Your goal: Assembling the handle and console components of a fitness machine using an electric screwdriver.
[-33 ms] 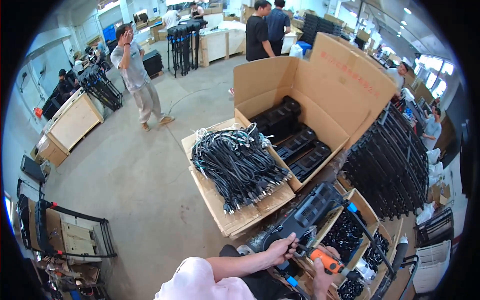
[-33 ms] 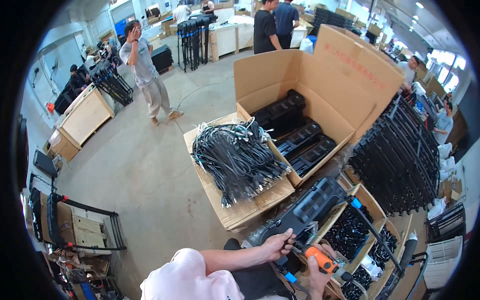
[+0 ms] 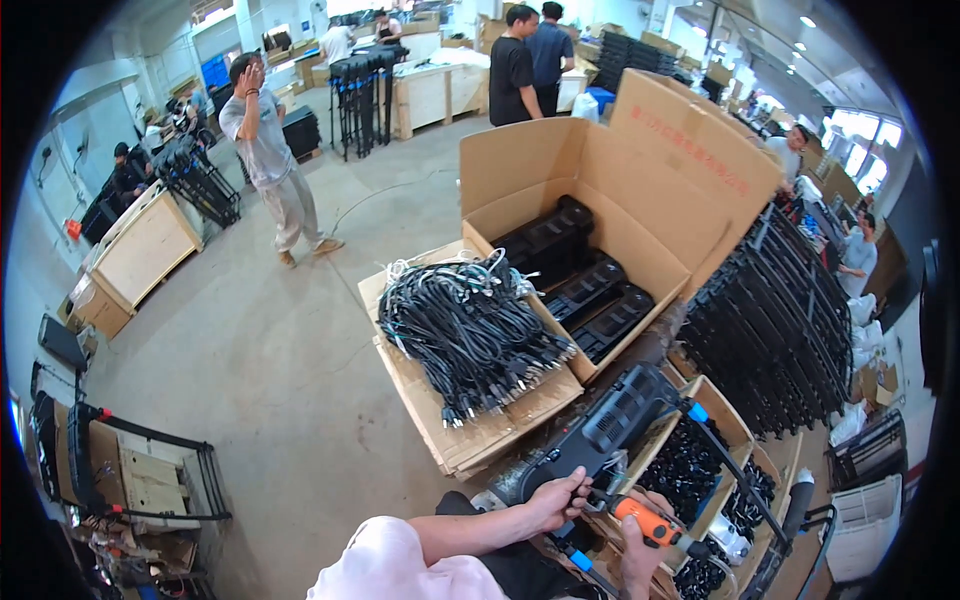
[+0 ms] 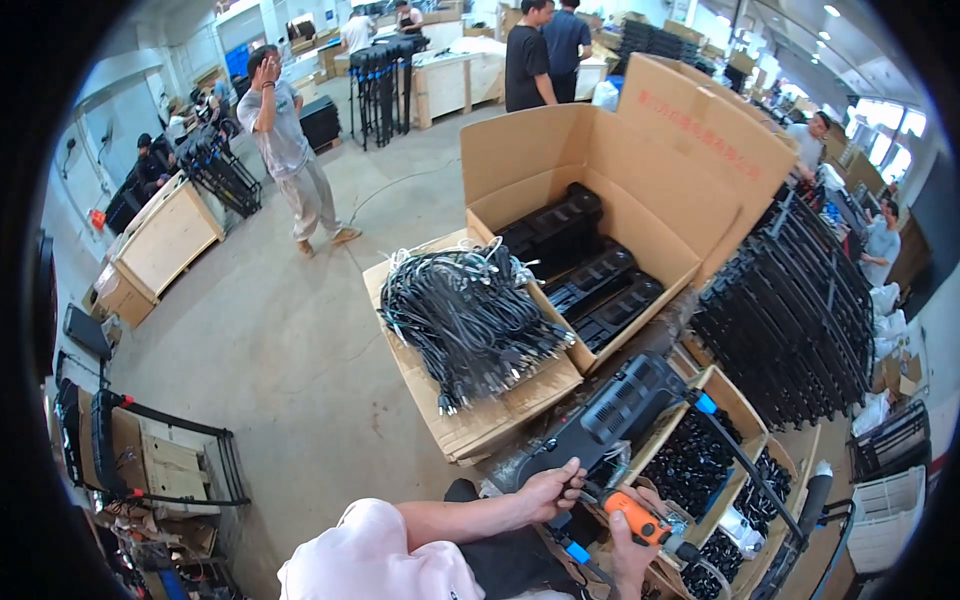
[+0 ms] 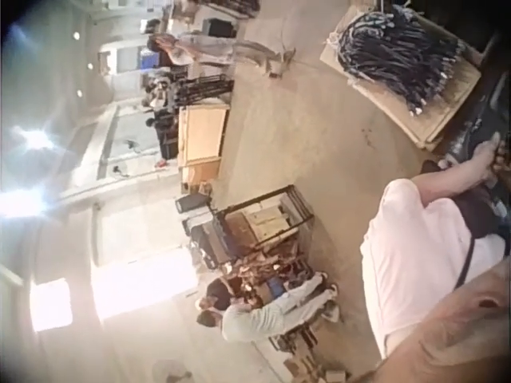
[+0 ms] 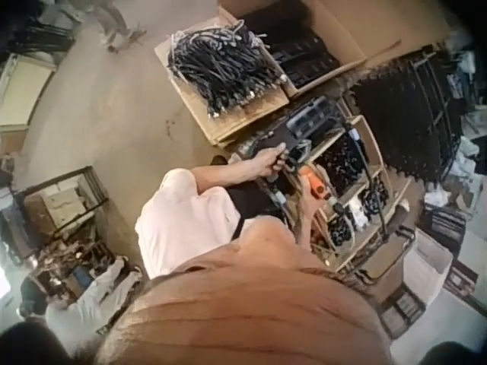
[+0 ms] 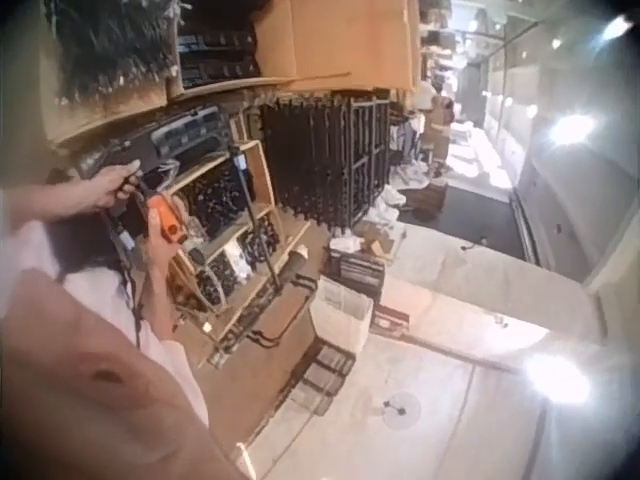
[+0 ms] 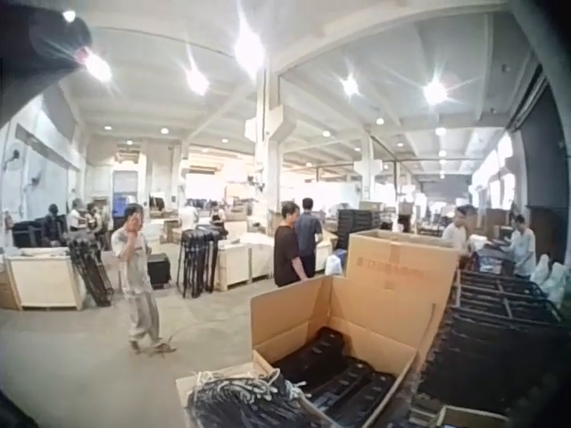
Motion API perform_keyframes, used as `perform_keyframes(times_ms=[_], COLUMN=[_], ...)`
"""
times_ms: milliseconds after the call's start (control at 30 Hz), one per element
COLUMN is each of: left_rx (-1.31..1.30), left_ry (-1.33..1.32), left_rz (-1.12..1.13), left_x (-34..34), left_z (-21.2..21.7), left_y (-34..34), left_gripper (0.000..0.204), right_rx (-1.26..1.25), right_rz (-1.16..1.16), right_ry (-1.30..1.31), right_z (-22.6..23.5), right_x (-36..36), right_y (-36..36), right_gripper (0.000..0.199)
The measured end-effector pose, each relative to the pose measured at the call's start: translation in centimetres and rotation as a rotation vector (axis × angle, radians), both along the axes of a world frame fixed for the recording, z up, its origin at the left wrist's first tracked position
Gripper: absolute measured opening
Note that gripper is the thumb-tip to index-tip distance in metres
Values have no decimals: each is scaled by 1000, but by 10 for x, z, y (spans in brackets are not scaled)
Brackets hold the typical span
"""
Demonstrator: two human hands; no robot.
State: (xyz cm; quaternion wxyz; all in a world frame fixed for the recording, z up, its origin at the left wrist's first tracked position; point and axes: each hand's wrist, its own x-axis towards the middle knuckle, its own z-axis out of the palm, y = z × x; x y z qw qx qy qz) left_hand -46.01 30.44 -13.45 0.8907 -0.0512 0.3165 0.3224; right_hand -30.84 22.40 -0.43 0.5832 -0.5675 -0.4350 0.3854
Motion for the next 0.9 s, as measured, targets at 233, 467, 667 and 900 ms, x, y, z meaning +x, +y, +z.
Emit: perform_keyframes(times_ms=[233, 467, 667, 900], left_rx=[59, 75, 62, 65], left_ry=[-28, 122, 182, 141], left_rz=[1, -32, -37, -146], left_x=[5, 6, 10, -15], left_z=[19, 22, 33, 23], left_y=[-58, -132, -173, -189], left_gripper=[30, 34, 39, 23], right_rx=[60, 19, 49, 30], right_rz=[45, 105, 103, 72], right_ry=[35, 81, 52, 65], right_z=[-2, -15, -22, -21], right_x=[13, 22, 26, 28], right_y=[-65, -126, -153, -148], right_gripper=[54, 54, 53, 52])
